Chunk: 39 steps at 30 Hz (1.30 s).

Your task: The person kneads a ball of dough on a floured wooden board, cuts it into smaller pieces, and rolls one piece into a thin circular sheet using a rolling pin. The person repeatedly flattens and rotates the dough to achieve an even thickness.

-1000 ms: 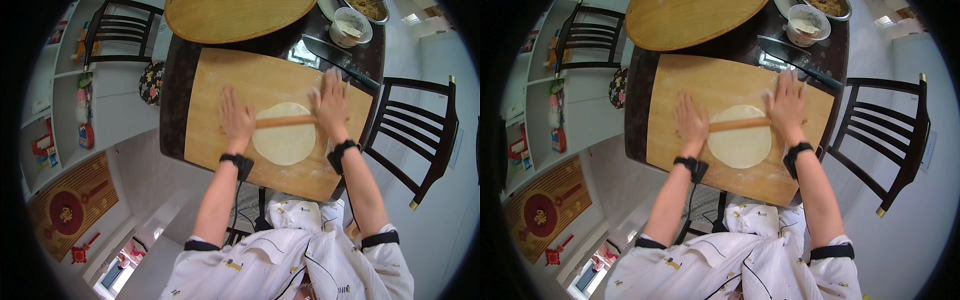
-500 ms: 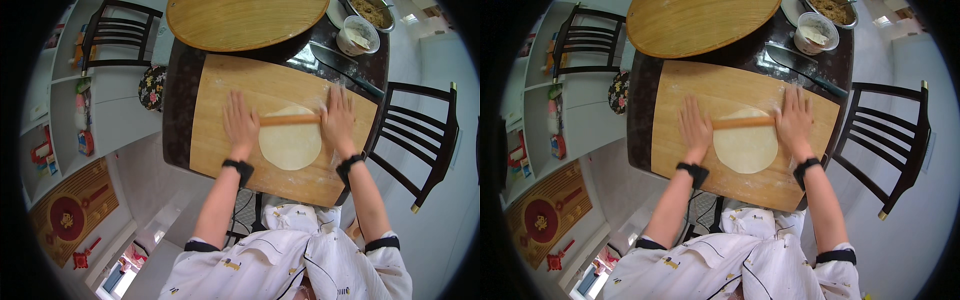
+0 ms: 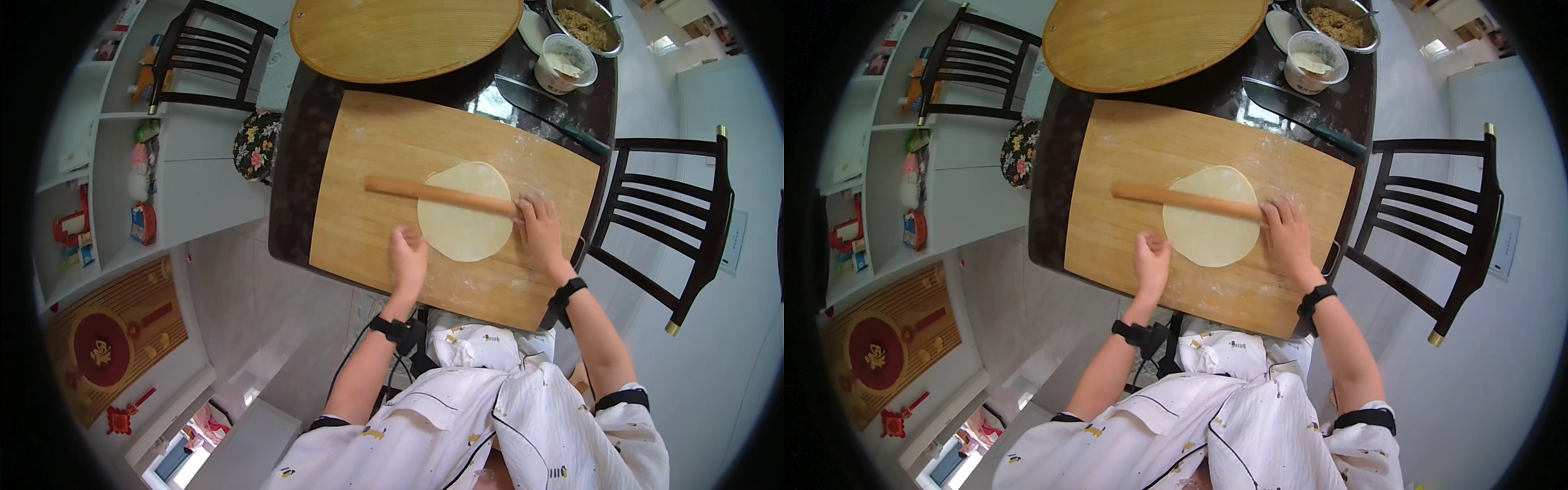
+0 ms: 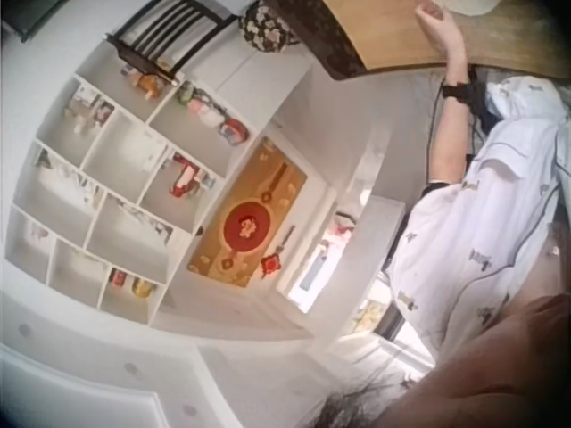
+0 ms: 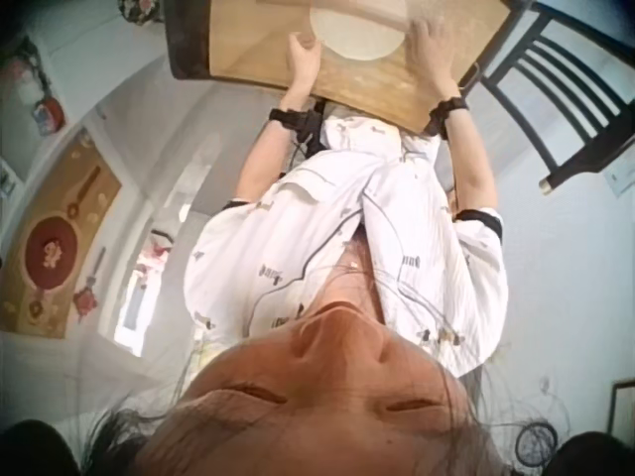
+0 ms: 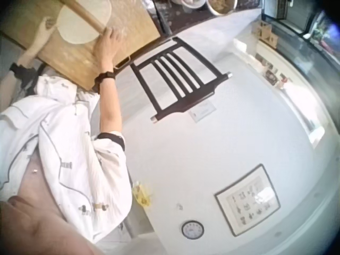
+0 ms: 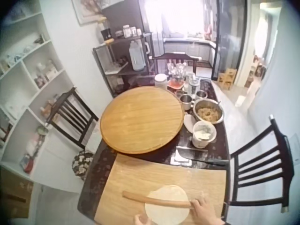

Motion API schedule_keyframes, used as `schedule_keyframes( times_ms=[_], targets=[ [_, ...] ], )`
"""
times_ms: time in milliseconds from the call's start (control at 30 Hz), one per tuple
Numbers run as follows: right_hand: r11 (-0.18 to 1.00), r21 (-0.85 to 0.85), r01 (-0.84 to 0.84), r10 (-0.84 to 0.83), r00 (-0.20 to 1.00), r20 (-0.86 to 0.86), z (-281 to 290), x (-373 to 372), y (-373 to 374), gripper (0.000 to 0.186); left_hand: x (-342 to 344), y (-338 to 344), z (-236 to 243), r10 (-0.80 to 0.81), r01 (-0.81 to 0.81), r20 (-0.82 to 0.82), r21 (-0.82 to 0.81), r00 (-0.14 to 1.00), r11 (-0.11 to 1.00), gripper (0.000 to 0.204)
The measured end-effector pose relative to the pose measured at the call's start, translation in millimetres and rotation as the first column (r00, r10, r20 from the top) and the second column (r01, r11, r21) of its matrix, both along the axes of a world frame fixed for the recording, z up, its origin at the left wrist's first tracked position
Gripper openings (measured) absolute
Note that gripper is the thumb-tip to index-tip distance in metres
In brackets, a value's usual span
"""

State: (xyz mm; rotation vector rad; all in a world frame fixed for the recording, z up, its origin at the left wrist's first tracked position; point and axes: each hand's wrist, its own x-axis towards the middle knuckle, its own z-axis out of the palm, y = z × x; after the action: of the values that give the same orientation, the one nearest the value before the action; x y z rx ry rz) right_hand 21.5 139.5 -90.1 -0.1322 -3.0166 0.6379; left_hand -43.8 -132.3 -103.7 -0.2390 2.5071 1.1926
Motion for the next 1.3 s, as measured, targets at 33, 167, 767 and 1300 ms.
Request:
schedule_keyframes(
  times_ms=[33,167,767,1300],
  targets=[
    [0.997,-0.045,0.065,-0.062,0.996,0.068,1,9,-5,0.039,8,5,-5,0.007,-0.007,-0.011,0.001,1.000,1.000,0.038],
    [0.985,-0.135,0.108,-0.105,0.994,0.027,10,32,-28,0.033,9,25,22,0.153,-0.249,0.317,0.289,0.936,0.925,0.032],
    [0.960,-0.209,-0.187,0.187,0.982,-0.020,41,36,-4,0.054,-12,51,35,-0.819,0.774,-0.430,-0.337,0.381,0.536,0.050],
    [0.951,-0.171,-0.257,0.232,0.960,-0.154,-14,75,-86,0.045,56,5,15,-0.692,0.680,-0.544,-0.274,0.474,0.681,0.045]
  ],
)
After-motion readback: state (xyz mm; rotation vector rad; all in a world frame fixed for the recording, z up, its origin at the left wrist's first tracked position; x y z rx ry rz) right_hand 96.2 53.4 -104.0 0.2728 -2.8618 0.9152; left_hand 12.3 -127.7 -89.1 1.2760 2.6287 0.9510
